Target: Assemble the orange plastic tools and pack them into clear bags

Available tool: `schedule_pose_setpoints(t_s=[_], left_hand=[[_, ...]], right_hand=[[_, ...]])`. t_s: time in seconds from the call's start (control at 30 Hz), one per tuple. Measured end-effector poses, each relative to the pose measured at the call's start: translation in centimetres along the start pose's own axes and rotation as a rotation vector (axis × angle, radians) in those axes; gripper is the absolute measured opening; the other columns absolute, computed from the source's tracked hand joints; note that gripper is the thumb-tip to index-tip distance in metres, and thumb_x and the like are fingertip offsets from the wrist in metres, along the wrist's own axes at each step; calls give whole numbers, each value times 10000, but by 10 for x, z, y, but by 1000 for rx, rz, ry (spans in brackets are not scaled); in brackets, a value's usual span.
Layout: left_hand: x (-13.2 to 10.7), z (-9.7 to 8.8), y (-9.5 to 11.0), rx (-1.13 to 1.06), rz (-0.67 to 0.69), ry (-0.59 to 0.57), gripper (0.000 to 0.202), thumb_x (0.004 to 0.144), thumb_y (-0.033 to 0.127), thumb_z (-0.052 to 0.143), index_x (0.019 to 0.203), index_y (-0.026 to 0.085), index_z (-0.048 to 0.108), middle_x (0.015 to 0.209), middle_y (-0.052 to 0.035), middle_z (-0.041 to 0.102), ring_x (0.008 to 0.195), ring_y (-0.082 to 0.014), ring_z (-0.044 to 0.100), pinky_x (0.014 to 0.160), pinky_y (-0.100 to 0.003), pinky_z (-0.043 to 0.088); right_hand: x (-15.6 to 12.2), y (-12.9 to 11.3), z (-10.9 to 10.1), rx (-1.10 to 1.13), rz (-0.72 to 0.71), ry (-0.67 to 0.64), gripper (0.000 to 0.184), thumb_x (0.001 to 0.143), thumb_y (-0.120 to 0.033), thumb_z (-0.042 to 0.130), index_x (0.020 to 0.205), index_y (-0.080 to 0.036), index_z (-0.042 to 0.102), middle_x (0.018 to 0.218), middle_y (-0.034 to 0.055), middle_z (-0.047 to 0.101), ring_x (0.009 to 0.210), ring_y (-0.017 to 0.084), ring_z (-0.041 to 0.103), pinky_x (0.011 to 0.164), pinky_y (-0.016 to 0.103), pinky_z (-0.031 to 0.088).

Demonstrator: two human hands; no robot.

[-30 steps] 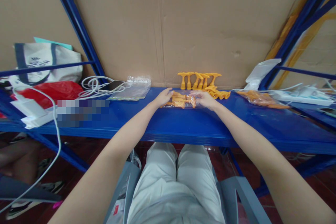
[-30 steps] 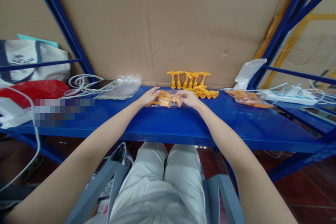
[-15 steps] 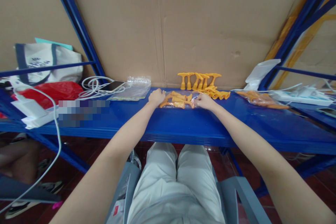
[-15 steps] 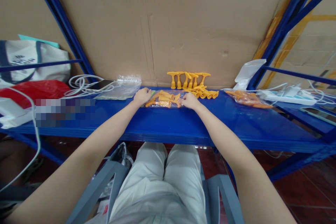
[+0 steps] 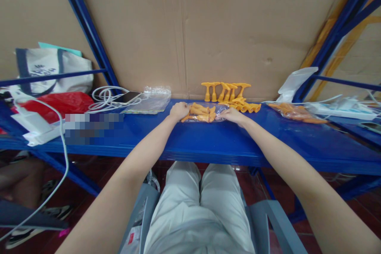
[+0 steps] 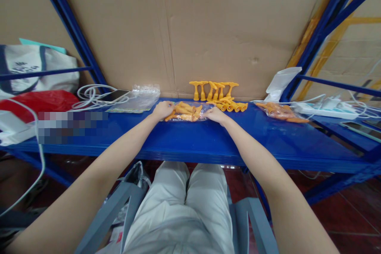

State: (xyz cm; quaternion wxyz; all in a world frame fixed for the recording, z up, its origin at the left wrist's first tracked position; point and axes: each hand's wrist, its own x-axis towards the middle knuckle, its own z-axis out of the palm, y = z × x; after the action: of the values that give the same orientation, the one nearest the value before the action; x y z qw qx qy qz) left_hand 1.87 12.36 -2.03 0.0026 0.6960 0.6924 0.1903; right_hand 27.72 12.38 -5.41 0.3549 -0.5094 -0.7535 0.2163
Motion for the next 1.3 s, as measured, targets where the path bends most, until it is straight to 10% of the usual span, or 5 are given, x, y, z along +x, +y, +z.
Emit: schedule_pose_setpoints(t_s=[1.3], left_hand=[[3,7,-6,-42,227,31,395,959,371,477,1226,227,729,1191,-81,737,1129,-263,673,966,-308,509]], right_hand=[[-11,-26,-11,592,303,-71,294,813,-48,517,974,-160,735,1122,124,762,967,187,726,888,307,569]])
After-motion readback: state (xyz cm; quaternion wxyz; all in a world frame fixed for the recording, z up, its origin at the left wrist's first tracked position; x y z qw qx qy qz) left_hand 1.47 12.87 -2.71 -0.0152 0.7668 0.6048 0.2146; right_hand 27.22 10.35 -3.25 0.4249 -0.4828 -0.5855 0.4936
